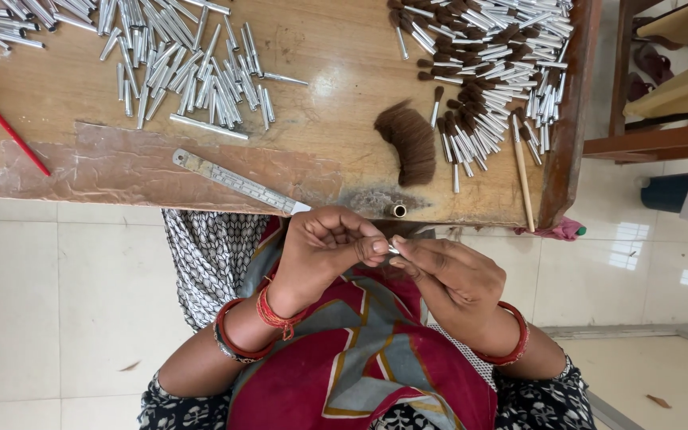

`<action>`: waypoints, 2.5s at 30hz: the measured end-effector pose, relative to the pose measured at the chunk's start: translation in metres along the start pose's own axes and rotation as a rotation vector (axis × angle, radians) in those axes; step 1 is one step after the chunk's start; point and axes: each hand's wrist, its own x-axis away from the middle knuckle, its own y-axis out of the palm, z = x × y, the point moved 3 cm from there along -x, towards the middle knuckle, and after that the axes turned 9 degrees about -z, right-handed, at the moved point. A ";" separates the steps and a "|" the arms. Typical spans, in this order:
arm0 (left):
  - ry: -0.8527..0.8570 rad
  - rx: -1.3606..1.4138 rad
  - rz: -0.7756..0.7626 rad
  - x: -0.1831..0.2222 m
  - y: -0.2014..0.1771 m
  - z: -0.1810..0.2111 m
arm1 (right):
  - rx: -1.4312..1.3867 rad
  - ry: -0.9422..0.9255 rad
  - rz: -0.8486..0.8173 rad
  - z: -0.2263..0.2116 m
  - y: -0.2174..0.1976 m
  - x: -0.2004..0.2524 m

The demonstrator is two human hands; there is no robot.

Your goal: Assembling small brushes by inserting bundles of fibers into metal tubes and measuring the results with a ruler.

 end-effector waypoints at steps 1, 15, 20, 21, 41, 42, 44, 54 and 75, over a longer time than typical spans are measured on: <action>0.000 0.001 0.001 0.001 0.000 -0.001 | 0.000 0.001 -0.002 0.000 0.000 0.001; 0.059 -0.009 0.003 0.000 0.000 -0.002 | 0.080 0.045 0.014 -0.024 -0.010 -0.017; 0.046 -0.029 0.005 0.000 -0.001 0.001 | -0.016 0.071 0.009 -0.006 -0.013 0.002; 0.035 -0.033 0.004 0.000 0.000 0.001 | 0.000 0.065 0.001 -0.005 -0.013 0.004; -0.027 0.161 0.008 -0.003 0.000 -0.002 | 0.229 -0.086 0.108 0.003 -0.002 0.013; -0.015 0.178 0.005 -0.003 -0.001 -0.002 | 0.260 -0.103 0.147 0.008 0.001 0.018; -0.006 0.181 0.001 -0.003 0.000 -0.002 | 0.260 -0.108 0.149 0.012 0.009 0.021; -0.031 0.213 0.030 0.000 0.002 -0.005 | 0.268 -0.091 0.113 0.017 0.021 0.021; 0.088 0.158 0.106 -0.013 0.003 0.023 | 0.881 0.396 0.320 0.087 -0.058 -0.001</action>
